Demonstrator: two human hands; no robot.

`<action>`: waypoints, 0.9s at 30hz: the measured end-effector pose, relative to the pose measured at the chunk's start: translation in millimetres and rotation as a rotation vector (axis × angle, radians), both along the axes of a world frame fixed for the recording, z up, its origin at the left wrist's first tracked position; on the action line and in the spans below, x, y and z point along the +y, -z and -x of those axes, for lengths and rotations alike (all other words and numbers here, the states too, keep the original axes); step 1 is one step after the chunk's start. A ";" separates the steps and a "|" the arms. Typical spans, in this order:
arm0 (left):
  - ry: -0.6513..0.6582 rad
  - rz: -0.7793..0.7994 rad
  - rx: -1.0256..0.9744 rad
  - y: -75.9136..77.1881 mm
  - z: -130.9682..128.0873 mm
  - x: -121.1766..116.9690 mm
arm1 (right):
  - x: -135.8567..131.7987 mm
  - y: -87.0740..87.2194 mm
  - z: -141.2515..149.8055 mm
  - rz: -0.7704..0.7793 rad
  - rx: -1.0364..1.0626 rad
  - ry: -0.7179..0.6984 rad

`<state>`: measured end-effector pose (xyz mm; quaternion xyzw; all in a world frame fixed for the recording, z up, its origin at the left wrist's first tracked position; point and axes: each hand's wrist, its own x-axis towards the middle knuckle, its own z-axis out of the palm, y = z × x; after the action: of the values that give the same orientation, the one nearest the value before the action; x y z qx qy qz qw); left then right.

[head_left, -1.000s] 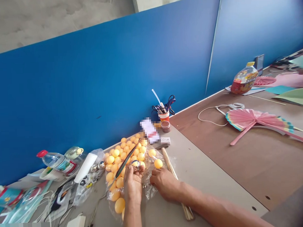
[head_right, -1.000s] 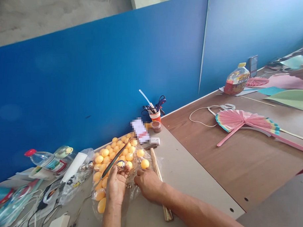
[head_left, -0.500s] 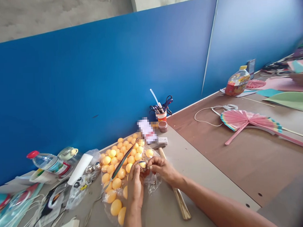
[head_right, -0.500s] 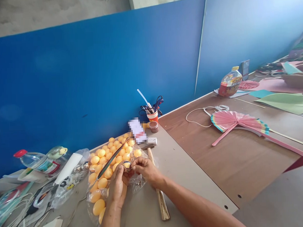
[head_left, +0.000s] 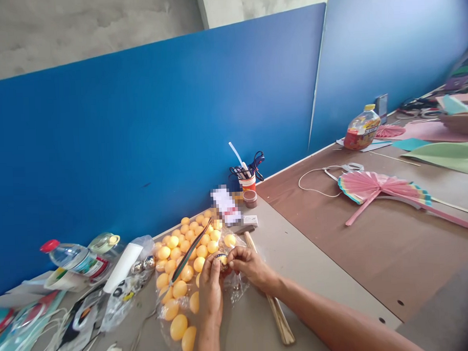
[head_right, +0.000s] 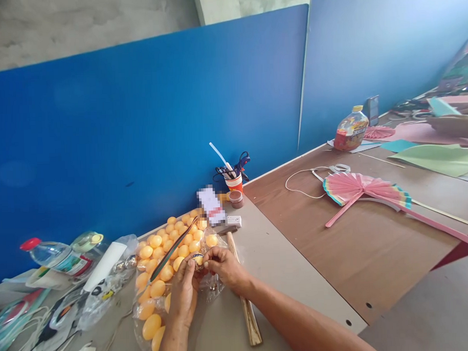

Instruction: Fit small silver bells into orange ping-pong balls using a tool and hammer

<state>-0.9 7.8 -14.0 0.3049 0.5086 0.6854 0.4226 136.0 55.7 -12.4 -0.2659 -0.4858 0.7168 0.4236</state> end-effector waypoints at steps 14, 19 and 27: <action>0.050 0.048 0.157 -3.0 1.1 -3.9 | -1.1 -4.6 -1.2 0.168 0.096 -0.036; 0.053 0.064 0.298 -3.7 2.8 -5.3 | -0.8 -3.7 0.3 0.180 0.136 -0.013; 0.004 0.090 0.384 -7.1 -0.1 -3.9 | 0.1 -6.7 -2.4 0.124 0.046 -0.040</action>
<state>-0.8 3.9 -6.9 0.4118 0.6092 0.5905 0.3325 138.5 55.8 -5.7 -0.2653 -0.4356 0.7598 0.4032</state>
